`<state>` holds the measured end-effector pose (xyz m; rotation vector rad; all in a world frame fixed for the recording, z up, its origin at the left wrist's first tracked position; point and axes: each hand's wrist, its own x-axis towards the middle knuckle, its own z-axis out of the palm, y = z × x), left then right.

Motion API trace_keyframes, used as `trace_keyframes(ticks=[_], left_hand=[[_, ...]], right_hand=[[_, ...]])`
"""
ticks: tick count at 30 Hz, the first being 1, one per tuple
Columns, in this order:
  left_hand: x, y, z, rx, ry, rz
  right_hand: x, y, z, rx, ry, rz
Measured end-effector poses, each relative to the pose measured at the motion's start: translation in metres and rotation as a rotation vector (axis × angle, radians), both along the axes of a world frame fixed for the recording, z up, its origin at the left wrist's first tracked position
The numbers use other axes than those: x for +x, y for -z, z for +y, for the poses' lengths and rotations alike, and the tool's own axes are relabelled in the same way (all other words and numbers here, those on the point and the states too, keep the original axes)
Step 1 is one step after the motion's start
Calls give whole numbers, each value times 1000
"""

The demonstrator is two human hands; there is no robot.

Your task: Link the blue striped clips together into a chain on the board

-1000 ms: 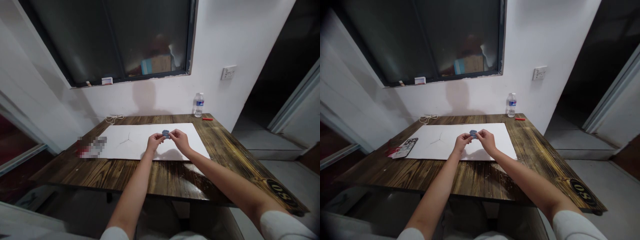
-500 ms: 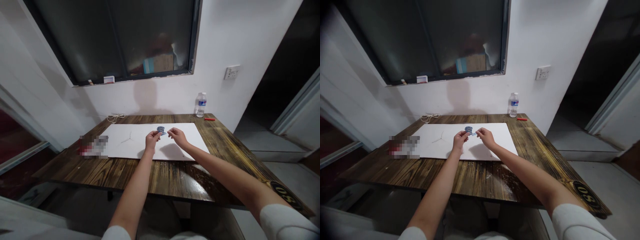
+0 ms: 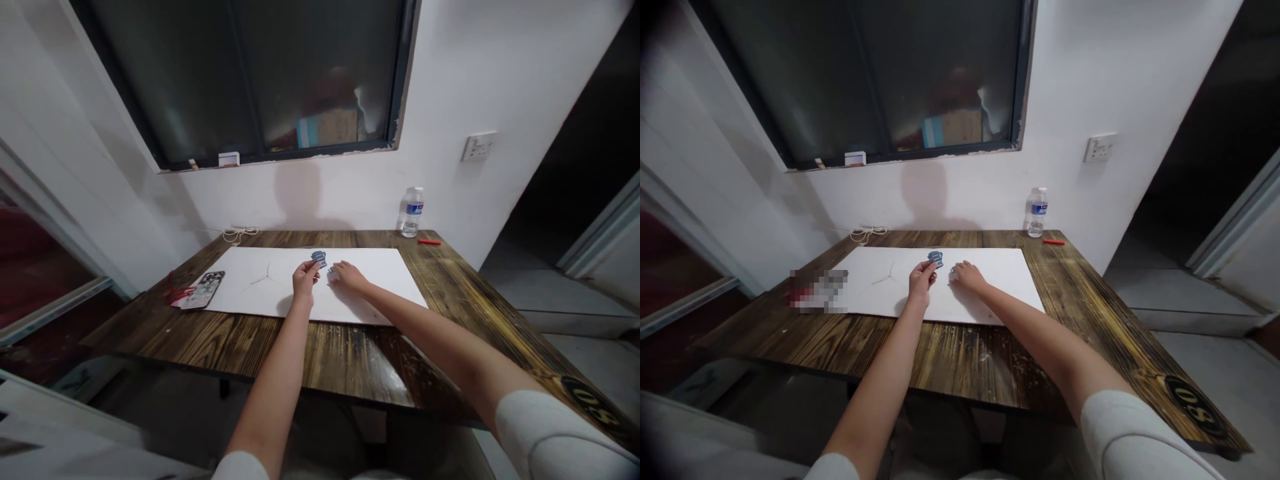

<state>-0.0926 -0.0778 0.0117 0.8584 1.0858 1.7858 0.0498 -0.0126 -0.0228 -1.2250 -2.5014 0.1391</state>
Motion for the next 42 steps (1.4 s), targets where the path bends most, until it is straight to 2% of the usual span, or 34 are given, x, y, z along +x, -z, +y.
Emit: trace_keyframes(ticks=[5, 9, 19, 23, 32, 37, 42], left_hand=[[-1, 0, -1, -14, 2, 19], [-2, 2, 1, -24, -3, 39], [-2, 4, 2, -8, 18, 42], [-1, 5, 4, -12, 26, 54], [1, 6, 5, -34, 12, 121], [2, 8, 7, -25, 24, 150], [8, 13, 7, -25, 48, 183]], right_hand=[[-7, 4, -2, -91, -8, -87], [1, 7, -14, -69, -69, -75], [50, 8, -81, -35, -247, -61], [71, 8, -99, -25, -289, -55], [76, 2, -104, 36, -227, 26], [77, 10, -106, 102, -172, 69], [77, 16, -107, 50, -196, -2]])
